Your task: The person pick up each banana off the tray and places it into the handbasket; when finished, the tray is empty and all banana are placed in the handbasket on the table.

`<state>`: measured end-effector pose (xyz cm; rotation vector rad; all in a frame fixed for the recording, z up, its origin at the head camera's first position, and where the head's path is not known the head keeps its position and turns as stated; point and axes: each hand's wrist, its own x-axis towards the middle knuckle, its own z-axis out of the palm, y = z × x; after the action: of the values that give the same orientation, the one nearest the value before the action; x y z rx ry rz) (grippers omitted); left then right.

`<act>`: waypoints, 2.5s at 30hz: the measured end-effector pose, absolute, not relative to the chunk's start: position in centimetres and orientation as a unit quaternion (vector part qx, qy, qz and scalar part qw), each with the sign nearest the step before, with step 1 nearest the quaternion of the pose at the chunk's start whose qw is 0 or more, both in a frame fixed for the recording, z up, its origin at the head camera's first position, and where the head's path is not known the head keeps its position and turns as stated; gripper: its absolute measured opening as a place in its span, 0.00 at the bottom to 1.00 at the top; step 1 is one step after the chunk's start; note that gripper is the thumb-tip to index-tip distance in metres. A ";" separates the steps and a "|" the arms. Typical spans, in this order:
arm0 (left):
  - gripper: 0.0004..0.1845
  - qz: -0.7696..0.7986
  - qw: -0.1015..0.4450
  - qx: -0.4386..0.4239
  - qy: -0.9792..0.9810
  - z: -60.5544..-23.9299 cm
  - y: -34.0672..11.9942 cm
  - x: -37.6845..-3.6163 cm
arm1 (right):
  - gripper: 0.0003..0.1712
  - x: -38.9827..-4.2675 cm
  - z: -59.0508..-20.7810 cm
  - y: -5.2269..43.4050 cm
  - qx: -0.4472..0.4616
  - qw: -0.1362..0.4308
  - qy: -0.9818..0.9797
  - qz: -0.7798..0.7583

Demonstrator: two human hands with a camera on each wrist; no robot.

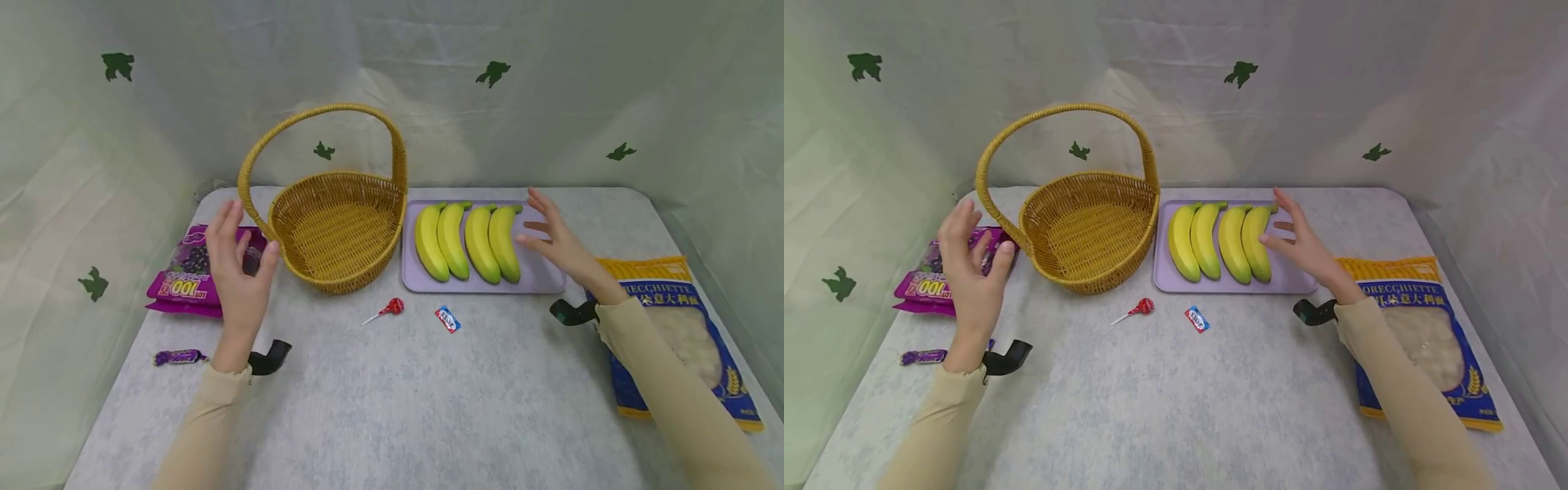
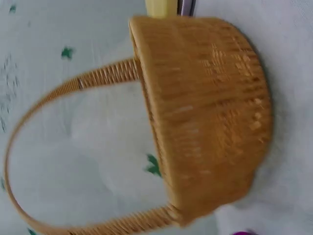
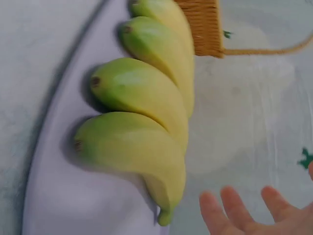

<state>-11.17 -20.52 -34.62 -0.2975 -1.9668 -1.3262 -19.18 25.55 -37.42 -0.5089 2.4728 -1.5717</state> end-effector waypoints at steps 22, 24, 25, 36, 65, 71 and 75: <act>0.42 -0.535 0.235 -0.084 -0.807 -39.0 -24.4 -14.9 | 0.42 -24.1 -38.9 25.4 -0.094 0.292 0.802 -0.513; 0.43 -0.530 0.236 -0.083 -0.810 -39.2 -24.5 -15.1 | 0.42 -24.4 -39.1 25.2 -0.095 0.288 0.811 -0.500; 0.43 -0.530 0.235 -0.083 -0.811 -39.3 -24.6 -15.2 | 0.42 -24.5 -39.2 25.1 -0.096 0.285 0.816 -0.494; 0.46 -0.513 0.231 -0.092 -0.822 -39.4 -24.7 -15.3 | 0.37 -24.3 -39.8 24.1 -0.082 0.265 0.840 -0.465; 0.46 -0.506 0.225 -0.088 -0.828 -39.4 -24.7 -15.4 | 0.33 -21.9 -32.9 9.0 -0.339 0.256 0.771 -0.474; 0.47 -0.500 0.226 -0.086 -0.832 -39.3 -24.7 -15.4 | 0.33 -22.5 -32.6 4.4 -0.352 0.256 0.783 -0.445; 0.47 -0.490 0.227 -0.085 -0.837 -39.2 -24.7 -15.4 | 0.34 -23.3 -32.8 1.7 -0.362 0.251 0.776 -0.451</act>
<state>-15.37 -24.66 -39.17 -0.2356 -2.3080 -1.3499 -23.25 1.67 -32.75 -0.9860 2.1124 -1.2278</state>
